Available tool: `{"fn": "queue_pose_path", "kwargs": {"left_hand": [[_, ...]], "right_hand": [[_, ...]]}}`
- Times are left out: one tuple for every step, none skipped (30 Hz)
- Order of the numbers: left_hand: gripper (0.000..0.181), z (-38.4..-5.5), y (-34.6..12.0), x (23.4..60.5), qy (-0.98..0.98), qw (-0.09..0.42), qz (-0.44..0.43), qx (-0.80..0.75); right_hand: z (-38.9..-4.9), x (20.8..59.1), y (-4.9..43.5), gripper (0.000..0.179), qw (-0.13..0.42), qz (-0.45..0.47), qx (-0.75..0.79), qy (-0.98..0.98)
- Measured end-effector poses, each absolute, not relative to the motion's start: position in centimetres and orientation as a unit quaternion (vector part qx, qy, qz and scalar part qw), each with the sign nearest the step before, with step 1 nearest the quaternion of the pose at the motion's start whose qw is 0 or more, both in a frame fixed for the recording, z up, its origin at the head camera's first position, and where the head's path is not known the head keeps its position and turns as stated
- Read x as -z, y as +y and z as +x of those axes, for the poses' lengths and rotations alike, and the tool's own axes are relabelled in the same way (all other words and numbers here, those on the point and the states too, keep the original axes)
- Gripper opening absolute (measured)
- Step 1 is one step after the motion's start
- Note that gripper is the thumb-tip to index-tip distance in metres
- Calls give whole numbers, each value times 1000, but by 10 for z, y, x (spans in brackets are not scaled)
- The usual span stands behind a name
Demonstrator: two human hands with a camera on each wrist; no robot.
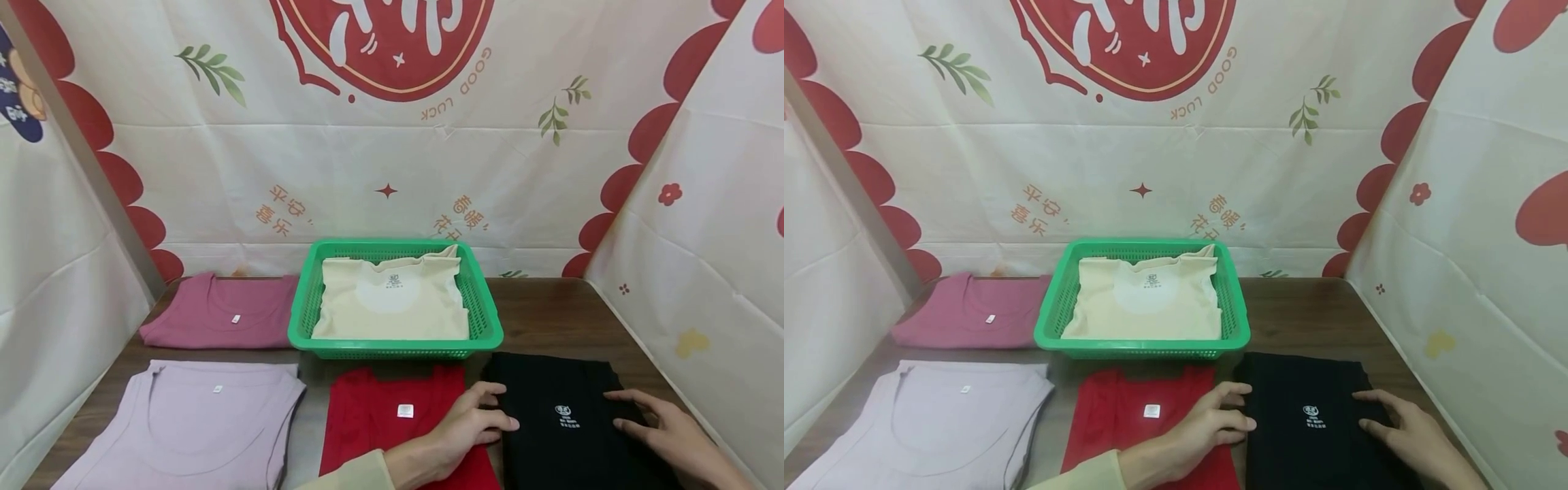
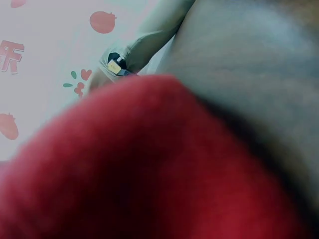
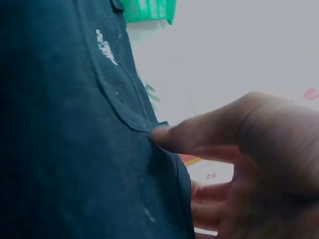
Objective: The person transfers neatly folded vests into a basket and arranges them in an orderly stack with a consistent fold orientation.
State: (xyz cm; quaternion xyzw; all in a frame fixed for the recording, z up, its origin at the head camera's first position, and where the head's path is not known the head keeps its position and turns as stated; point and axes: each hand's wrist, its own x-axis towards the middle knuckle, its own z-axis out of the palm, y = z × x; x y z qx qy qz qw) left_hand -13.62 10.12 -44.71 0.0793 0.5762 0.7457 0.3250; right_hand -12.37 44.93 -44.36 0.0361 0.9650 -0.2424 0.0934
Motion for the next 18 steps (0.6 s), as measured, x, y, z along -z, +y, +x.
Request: {"fn": "queue_pose_path", "kwargs": {"left_hand": [[49, -136, 101, 448, 573, 325, 80, -748], [48, -136, 102, 448, 570, 327, 79, -750], [47, -136, 102, 449, 567, 330, 79, -750], [46, -136, 102, 449, 564, 333, 79, -751], [47, -136, 102, 450, 561, 337, 80, -752], [47, -136, 102, 451, 560, 341, 81, -751], [48, -137, 102, 451, 559, 344, 84, -750], [49, -137, 102, 452, 558, 348, 87, -748], [50, -138, 102, 453, 556, 353, 91, -747], [51, -138, 101, 453, 553, 358, 94, -747], [50, -139, 101, 453, 553, 363, 97, -744], [50, -140, 101, 454, 555, 368, 102, -739], [49, -140, 101, 453, 557, 373, 106, -734], [48, -140, 101, 453, 559, 377, 112, -730], [47, -140, 101, 452, 562, 379, 117, -725], [47, -140, 101, 452, 565, 382, 121, -721], [47, -140, 101, 451, 565, 386, 122, -719], [48, -140, 101, 451, 562, 392, 123, -718]], "right_hand": [[-124, 444, 450, 49, 91, 30, 239, 966], [-124, 444, 451, 48, 92, 25, 242, 966], [-124, 445, 452, 48, 94, 21, 247, 964], [-124, 445, 452, 47, 96, 19, 252, 963], [-124, 446, 453, 47, 98, 19, 257, 961], [-124, 447, 452, 47, 97, 19, 260, 961], [-124, 447, 452, 47, 100, 21, 264, 959], [-124, 448, 452, 47, 103, 25, 269, 957], [-123, 448, 451, 46, 102, 23, 273, 956], [-123, 448, 450, 46, 100, 23, 273, 957], [-122, 448, 450, 45, 98, 22, 273, 957], [-122, 447, 449, 45, 98, 22, 277, 956], [-121, 446, 448, 45, 97, 21, 278, 955], [-121, 446, 447, 45, 97, 22, 279, 955], [-122, 446, 447, 44, 97, 22, 278, 955], [-122, 446, 447, 44, 97, 26, 274, 956], [-123, 445, 446, 44, 98, 28, 274, 956], [-123, 445, 446, 44, 98, 30, 275, 956]]}}
